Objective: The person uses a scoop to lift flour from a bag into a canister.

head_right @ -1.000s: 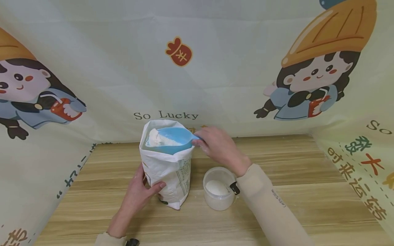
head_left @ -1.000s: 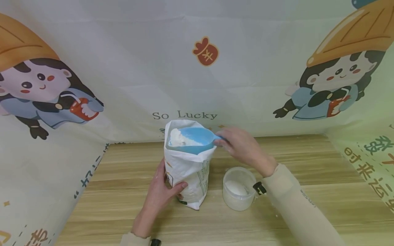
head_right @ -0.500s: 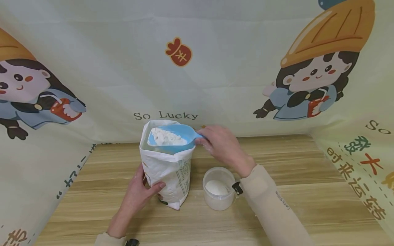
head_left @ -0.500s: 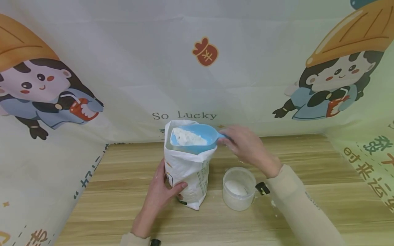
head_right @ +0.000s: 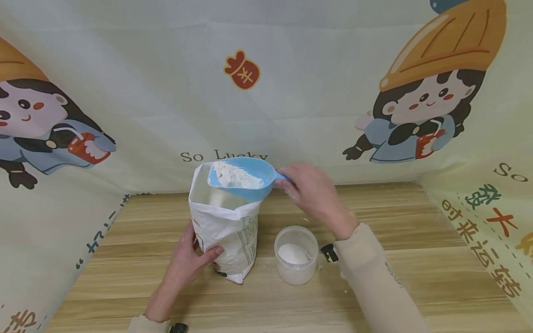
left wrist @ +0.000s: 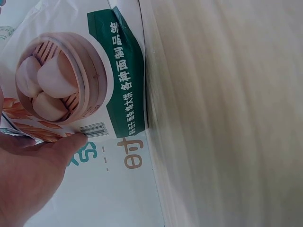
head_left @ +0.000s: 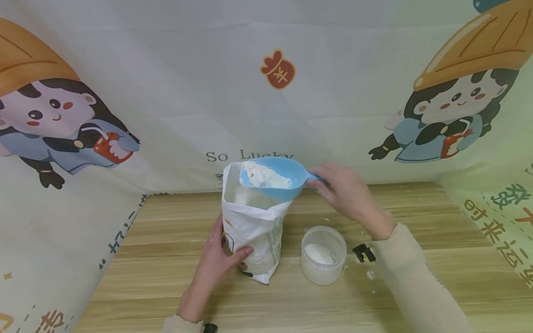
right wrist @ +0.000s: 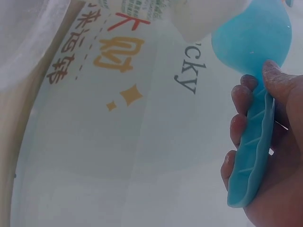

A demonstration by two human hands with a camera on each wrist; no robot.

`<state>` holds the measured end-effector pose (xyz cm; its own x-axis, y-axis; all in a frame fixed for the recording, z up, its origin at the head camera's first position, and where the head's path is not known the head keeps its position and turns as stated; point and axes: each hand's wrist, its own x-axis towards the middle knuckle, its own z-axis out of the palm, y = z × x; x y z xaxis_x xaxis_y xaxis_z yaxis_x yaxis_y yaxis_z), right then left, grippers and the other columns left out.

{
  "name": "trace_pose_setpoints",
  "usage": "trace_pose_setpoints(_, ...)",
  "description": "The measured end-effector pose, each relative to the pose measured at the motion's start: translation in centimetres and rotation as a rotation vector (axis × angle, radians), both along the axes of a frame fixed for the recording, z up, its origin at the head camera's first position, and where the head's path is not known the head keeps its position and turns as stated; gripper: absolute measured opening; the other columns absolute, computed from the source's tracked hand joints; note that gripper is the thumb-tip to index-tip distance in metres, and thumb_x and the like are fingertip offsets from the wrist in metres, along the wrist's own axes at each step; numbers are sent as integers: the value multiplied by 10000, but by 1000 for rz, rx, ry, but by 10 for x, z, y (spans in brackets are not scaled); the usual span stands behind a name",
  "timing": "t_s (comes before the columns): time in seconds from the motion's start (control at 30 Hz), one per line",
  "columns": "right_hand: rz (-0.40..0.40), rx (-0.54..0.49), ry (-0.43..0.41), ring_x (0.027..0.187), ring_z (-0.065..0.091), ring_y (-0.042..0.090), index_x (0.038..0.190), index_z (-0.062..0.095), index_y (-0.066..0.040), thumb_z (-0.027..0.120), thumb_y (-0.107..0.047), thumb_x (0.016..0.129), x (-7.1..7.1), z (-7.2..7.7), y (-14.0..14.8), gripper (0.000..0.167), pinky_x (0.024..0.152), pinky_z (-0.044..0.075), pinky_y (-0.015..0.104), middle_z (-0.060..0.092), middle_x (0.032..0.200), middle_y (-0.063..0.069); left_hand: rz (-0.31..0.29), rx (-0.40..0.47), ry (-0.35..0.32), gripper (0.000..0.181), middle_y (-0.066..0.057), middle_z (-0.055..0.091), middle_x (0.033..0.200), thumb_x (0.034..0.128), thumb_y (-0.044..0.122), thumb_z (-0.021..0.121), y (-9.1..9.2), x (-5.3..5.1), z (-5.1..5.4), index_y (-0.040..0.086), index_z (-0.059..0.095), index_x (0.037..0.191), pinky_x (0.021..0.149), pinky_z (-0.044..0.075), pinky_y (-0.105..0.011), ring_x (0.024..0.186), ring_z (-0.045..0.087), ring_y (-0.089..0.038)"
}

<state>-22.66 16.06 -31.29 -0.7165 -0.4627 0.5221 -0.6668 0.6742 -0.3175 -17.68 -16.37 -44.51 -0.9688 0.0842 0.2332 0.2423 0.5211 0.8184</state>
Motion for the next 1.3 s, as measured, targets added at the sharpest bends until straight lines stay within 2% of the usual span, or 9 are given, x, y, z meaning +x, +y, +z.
trace_pose_setpoints(0.2,0,-14,12,1011,669,312,1094,737,-53,715,-183,976,2,2,8,177,897,550,501,754,1066,96,-2,0,1,1107,-231,321,1626,823,274,903,0,1,0,91,187,1648,1200,337,-565,1440,414,-443)
trace_pose_setpoints(0.4,-6,-28,47,1037,678,338,1128,735,-31,724,-147,969,6,1,15,197,910,552,530,756,1086,118,1,-5,-3,1111,-234,314,1628,821,275,905,1,0,0,88,186,1647,1202,335,-561,1445,406,-444)
trace_pose_setpoints(0.67,-38,-42,33,1091,667,355,1148,737,-34,713,-136,978,16,4,29,199,960,533,557,753,1135,132,3,-14,-2,1114,-239,304,1634,825,288,901,1,1,1,92,179,1651,1201,337,-560,1445,402,-448)
trace_pose_setpoints(1.03,-64,-42,105,998,684,332,1100,746,-45,742,-96,945,26,1,45,163,860,555,535,757,1067,116,9,-26,-5,1120,-242,291,1643,829,317,896,1,0,0,91,172,1653,1204,329,-563,1446,399,-450)
trace_pose_setpoints(1.3,-73,-50,118,956,659,315,1083,742,-33,754,-47,920,33,-6,55,164,805,549,509,746,1013,105,14,-26,-17,1124,-260,296,1633,830,309,895,1,2,1,87,164,1655,1199,331,-575,1435,407,-465)
